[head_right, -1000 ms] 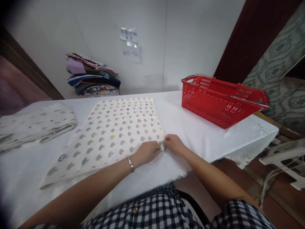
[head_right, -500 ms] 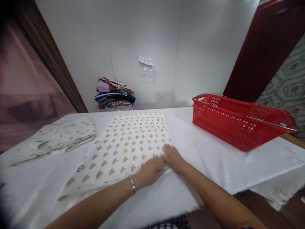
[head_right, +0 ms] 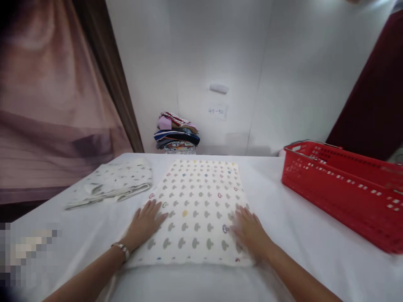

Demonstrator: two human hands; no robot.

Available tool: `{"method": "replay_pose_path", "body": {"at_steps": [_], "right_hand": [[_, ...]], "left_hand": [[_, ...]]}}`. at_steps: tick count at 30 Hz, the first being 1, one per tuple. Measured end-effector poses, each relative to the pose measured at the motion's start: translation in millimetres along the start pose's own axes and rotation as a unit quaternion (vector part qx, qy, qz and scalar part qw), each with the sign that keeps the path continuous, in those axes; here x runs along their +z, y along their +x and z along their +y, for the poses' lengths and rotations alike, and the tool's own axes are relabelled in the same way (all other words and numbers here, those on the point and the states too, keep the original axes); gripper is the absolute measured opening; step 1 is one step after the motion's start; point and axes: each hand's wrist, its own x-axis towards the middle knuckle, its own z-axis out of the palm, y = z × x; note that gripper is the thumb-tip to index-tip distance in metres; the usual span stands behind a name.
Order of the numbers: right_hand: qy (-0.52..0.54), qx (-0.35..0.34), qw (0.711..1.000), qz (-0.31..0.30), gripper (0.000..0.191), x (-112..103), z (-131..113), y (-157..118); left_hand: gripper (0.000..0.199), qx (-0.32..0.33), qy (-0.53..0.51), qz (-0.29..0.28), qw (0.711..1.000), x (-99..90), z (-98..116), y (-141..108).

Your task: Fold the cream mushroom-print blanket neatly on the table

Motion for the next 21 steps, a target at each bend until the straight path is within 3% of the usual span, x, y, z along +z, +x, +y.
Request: {"method": "replay_pose_path", "body": {"at_steps": [3, 6, 13, 17, 21], "right_hand": [[-0.022, 0.021, 0.999, 0.038, 0.065, 3.4, -0.9, 23.5], [-0.058, 0.028, 0.997, 0.040, 0.068, 15.7, 5.1, 36.3], [-0.084, 0.022, 0.995, 0.050, 0.071, 38.4, 23.5, 32.8], [-0.068, 0.037, 0.997, 0.031, 0.070, 26.8, 15.4, 44.0], [-0.054, 0.023, 0.996, 0.069, 0.068, 4.3, 0.0, 84.8]], "left_hand": [[0.060, -0.002, -0.008, -0.016, 1.000, 1.1, 4.2, -4.2], [0.058, -0.004, -0.028, -0.018, 0.999, -1.1, 4.8, -5.8], [0.061, -0.035, -0.069, -0.091, 0.993, -11.8, -0.4, -0.2], [0.066, -0.036, -0.067, -0.094, 0.993, -15.7, 6.1, 28.4], [0.066, 0.029, -0.047, -0.045, 0.997, -7.8, 14.8, 75.9]]}}
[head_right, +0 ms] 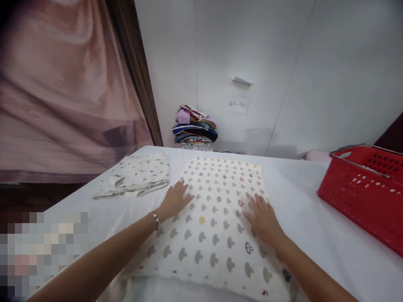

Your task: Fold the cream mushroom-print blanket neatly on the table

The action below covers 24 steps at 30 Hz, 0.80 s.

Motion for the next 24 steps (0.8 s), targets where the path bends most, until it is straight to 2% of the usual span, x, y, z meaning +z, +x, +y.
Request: {"method": "replay_pose_path", "body": {"at_steps": [2, 5, 8, 11, 16, 19, 24], "right_hand": [[0.004, 0.007, 1.000, -0.003, 0.068, -2.0, -0.5, 25.3], [-0.012, 0.050, 0.998, -0.035, 0.071, 6.5, 10.7, 50.8], [-0.026, 0.062, 0.997, -0.036, 0.072, 17.8, 23.6, 57.1], [-0.021, 0.066, 0.997, -0.044, 0.072, 20.3, 27.1, 56.4], [-0.001, 0.072, 0.995, -0.063, 0.068, 6.6, 18.9, 75.5], [-0.005, 0.071, 0.996, -0.049, 0.068, -1.3, 13.6, 102.7], [-0.011, 0.102, 0.994, -0.041, 0.063, -0.7, 13.5, 155.8]], "left_hand": [[0.064, 0.005, 0.013, 0.009, 1.000, 5.8, -4.1, 23.0], [0.067, -0.042, 0.010, -0.011, 0.999, 16.4, -19.7, 44.3], [0.072, -0.058, -0.011, -0.009, 0.998, 25.6, -35.0, 48.6], [0.070, -0.055, -0.021, 0.002, 0.998, 29.7, -39.9, 46.8], [0.063, -0.093, -0.042, 0.001, 0.995, 21.0, -31.6, 59.5], [0.057, -0.138, -0.064, 0.009, 0.988, 9.7, -26.5, 82.8], [0.054, -0.243, -0.100, -0.016, 0.965, -0.9, -30.9, 130.3]]}}
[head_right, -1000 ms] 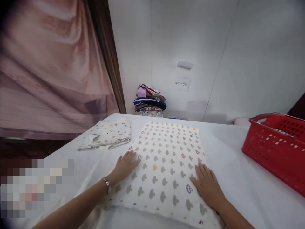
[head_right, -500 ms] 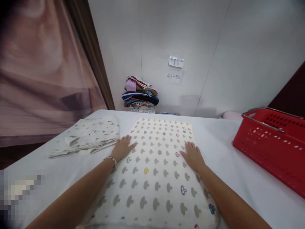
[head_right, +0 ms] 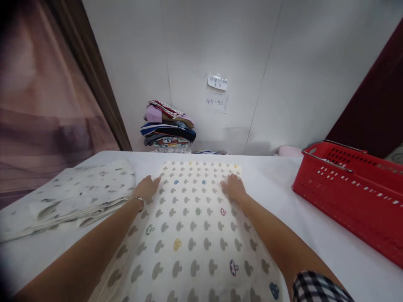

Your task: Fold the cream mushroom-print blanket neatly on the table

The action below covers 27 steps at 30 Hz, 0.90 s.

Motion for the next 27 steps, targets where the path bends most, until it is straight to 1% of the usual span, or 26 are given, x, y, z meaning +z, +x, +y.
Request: {"method": "replay_pose_path", "body": {"at_steps": [2, 5, 7, 10, 14, 17, 20, 22, 24, 27], "right_hand": [[0.003, 0.009, 1.000, 0.003, 0.062, 2.9, -0.8, 16.7], [0.005, 0.011, 1.000, 0.006, 0.060, 9.8, -1.4, 31.5], [0.004, 0.010, 1.000, 0.012, 0.058, 14.6, -2.4, 35.1], [0.002, 0.004, 1.000, 0.019, 0.057, 18.3, -2.7, 36.7], [0.001, -0.005, 1.000, 0.019, 0.054, 13.2, 3.2, 44.8], [-0.003, 0.010, 1.000, 0.027, 0.055, 8.1, 9.2, 58.1], [-0.005, 0.025, 0.999, 0.025, 0.057, 8.3, 11.6, 72.5], [-0.005, 0.028, 0.999, 0.022, 0.059, 11.0, 10.9, 80.2], [-0.005, 0.029, 0.999, 0.021, 0.063, 14.1, 10.0, 85.7], [-0.005, 0.023, 1.000, 0.018, 0.065, 16.5, 9.9, 90.7]], "left_hand": [[0.050, -0.015, -0.006, -0.001, 1.000, 0.1, 2.1, 13.4], [0.040, -0.021, -0.003, 0.011, 1.000, 3.4, 0.3, 23.7], [0.040, -0.030, 0.000, 0.026, 0.999, 6.4, -2.8, 25.8], [0.042, -0.038, 0.006, 0.031, 0.999, 10.6, -7.6, 27.0], [0.045, -0.024, 0.027, 0.033, 0.999, 13.5, -10.2, 28.0], [0.053, -0.016, 0.024, 0.042, 0.999, 12.5, -5.0, 30.2], [0.061, -0.018, 0.014, 0.050, 0.998, 10.6, 6.5, 38.8], [0.058, -0.017, 0.003, 0.047, 0.999, 11.0, 14.1, 47.9], [0.051, -0.016, -0.007, 0.042, 0.999, 13.7, 18.5, 56.9], [0.041, -0.007, -0.012, 0.061, 0.998, 21.1, 17.8, 64.5]]}}
